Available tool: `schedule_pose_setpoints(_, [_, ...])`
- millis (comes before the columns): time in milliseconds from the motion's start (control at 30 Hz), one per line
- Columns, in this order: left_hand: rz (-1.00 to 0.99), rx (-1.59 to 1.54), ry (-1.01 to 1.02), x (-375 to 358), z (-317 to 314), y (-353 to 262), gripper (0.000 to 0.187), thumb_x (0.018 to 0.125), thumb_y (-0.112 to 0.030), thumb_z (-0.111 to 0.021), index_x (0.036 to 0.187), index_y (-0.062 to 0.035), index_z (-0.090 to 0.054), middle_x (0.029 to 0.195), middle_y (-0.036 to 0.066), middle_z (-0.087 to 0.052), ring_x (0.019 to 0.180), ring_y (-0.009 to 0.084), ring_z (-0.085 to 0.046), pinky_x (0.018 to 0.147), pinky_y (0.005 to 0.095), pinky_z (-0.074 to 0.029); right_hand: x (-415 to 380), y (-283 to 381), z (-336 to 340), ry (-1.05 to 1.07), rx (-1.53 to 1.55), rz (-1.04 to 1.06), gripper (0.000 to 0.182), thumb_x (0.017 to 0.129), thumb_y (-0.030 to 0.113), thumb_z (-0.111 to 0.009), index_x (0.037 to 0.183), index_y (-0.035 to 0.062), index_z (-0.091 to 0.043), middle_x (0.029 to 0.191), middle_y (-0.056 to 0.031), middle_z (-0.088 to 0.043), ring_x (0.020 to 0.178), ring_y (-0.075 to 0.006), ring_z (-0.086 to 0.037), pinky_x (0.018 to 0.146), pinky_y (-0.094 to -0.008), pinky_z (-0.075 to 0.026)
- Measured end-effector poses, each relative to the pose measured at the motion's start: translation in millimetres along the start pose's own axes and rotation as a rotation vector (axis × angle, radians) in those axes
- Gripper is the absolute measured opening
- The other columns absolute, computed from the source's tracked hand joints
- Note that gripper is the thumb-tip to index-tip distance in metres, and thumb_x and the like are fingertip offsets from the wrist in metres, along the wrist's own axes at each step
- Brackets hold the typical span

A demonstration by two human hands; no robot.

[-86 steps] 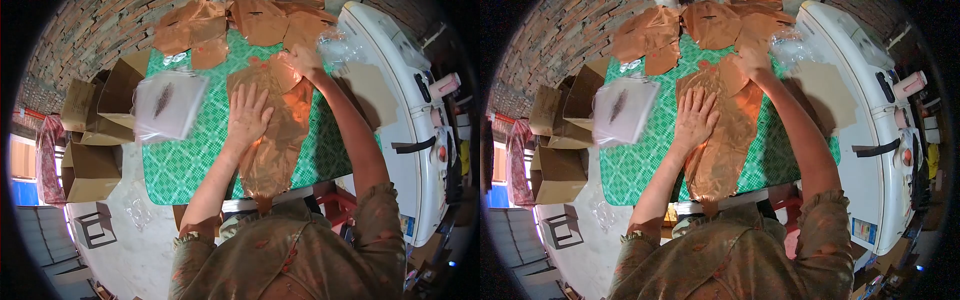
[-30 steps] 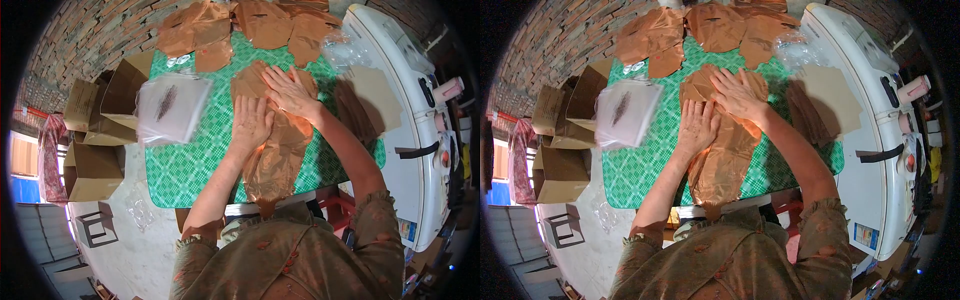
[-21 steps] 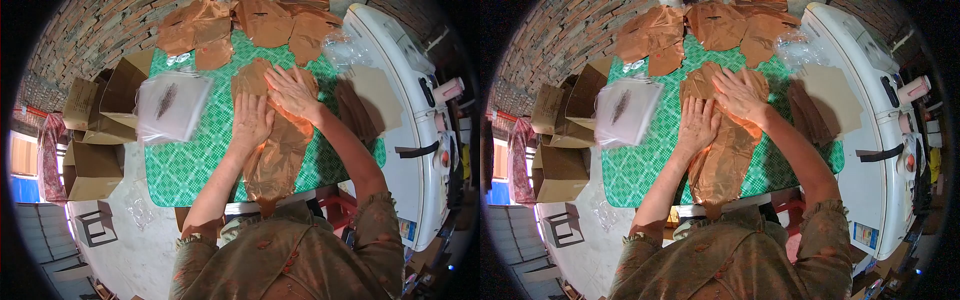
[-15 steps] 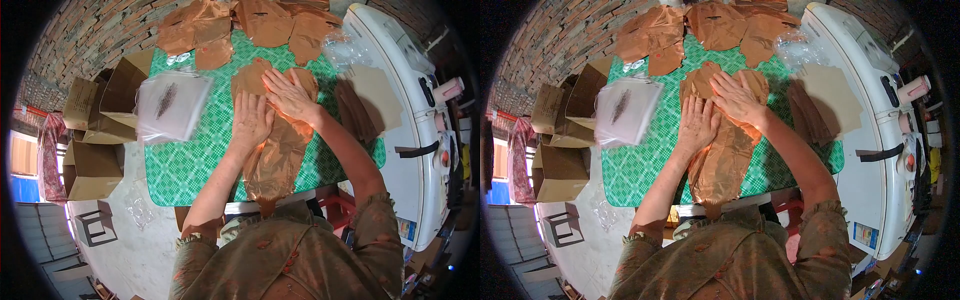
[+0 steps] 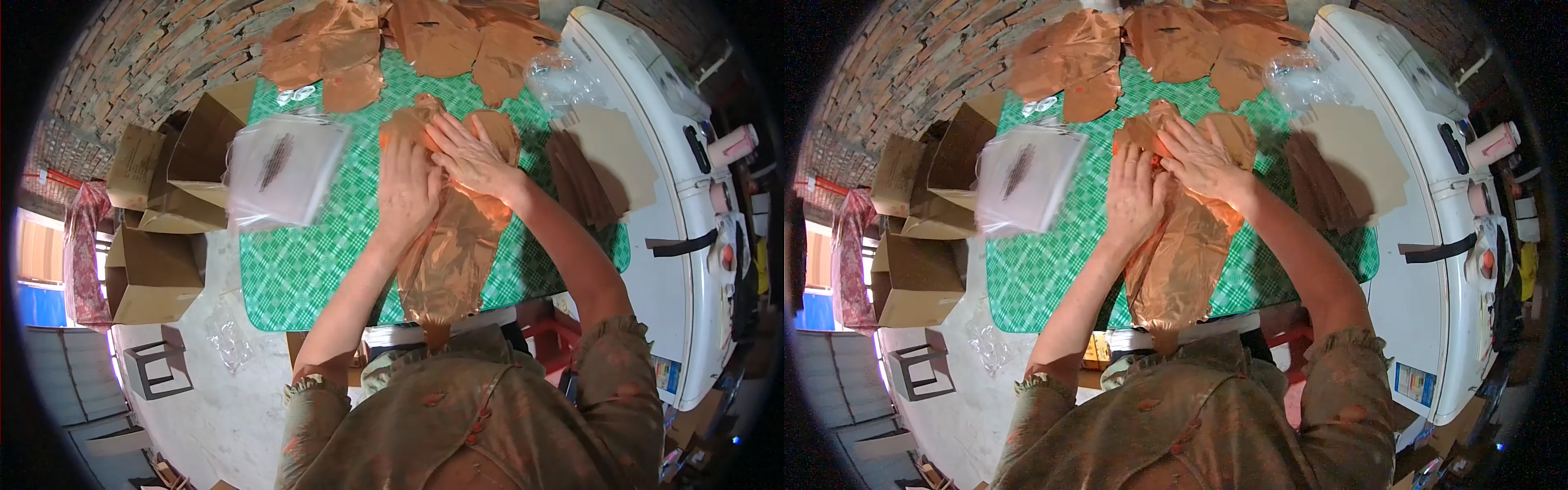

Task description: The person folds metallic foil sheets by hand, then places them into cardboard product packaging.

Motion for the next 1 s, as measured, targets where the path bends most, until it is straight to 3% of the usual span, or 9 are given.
schedule_pose_setpoints(100, [-0.037,0.128,-0.123,12.5,35.1,-20.3,0.056,0.102,-0.027,-0.065,0.148,0.0028,-0.053,0.158,0.027,-0.046,0.151,0.0464,-0.038,0.126,0.0576,-0.027,-0.1,-2.1,-3.2,0.004,-0.099,0.023,0.064,0.113,0.043,-0.036,0.169,0.0116,-0.029,0.179,-0.0092,-0.018,0.166,-0.0223,-0.008,0.132,-0.0584,0.001])
schedule_pose_setpoints(200, [-0.168,0.136,-0.029,22.4,25.4,-24.0,0.063,0.103,-0.031,-0.065,0.154,0.0019,-0.047,0.162,0.024,-0.044,0.154,0.0420,-0.036,0.128,0.0556,-0.026,-1.5,-4.4,-8.6,0.008,-0.126,0.059,0.063,0.113,0.041,-0.035,0.169,0.0121,-0.029,0.179,-0.0090,-0.018,0.166,-0.0227,-0.008,0.131,-0.0608,0.001])
schedule_pose_setpoints(433, [-0.100,0.177,0.200,0.3,-23.0,11.3,0.073,0.111,-0.050,-0.045,0.163,0.0006,-0.037,0.168,0.023,-0.037,0.158,0.0397,-0.032,0.129,0.0525,-0.025,-0.7,-1.5,-4.7,0.026,0.013,-0.006,0.065,0.114,0.044,-0.026,0.170,0.0099,-0.025,0.179,-0.0097,-0.018,0.166,-0.0236,-0.008,0.130,-0.0621,0.000])
schedule_pose_setpoints(633, [-0.049,0.265,0.283,0.6,-26.3,10.5,0.072,0.111,-0.047,-0.043,0.163,0.0016,-0.037,0.169,0.025,-0.035,0.159,0.0393,-0.030,0.131,0.0516,-0.021,6.1,-11.8,-2.5,0.072,-0.088,0.043,0.065,0.114,0.044,-0.023,0.170,0.0088,-0.025,0.179,-0.0095,-0.016,0.166,-0.0241,-0.011,0.131,-0.0614,-0.001])
schedule_pose_setpoints(933, [-0.041,0.226,0.241,1.1,-21.3,6.9,0.069,0.109,-0.043,-0.047,0.158,0.0042,-0.043,0.167,0.027,-0.038,0.157,0.0412,-0.031,0.131,0.0513,-0.021,42.5,-43.5,7.0,-0.117,-0.339,0.024,0.057,0.113,0.035,-0.028,0.168,0.0174,-0.033,0.177,-0.0008,-0.028,0.163,-0.0268,-0.022,0.132,-0.0616,-0.009])
schedule_pose_setpoints(1000, [-0.044,0.229,0.236,0.4,-21.6,7.3,0.069,0.109,-0.043,-0.047,0.158,0.0045,-0.043,0.167,0.027,-0.038,0.157,0.0418,-0.032,0.130,0.0516,-0.022,46.3,-48.4,7.1,-0.097,-0.320,0.009,0.060,0.114,0.040,-0.027,0.169,0.0158,-0.030,0.177,-0.0025,-0.027,0.163,-0.0274,-0.021,0.132,-0.0605,-0.010])
Point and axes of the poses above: each hand's wrist, its own x-axis towards the middle knuckle, its own z-axis out of the back of the hand, y = z × x, the point moved 6 cm from there along x, towards the middle knuckle
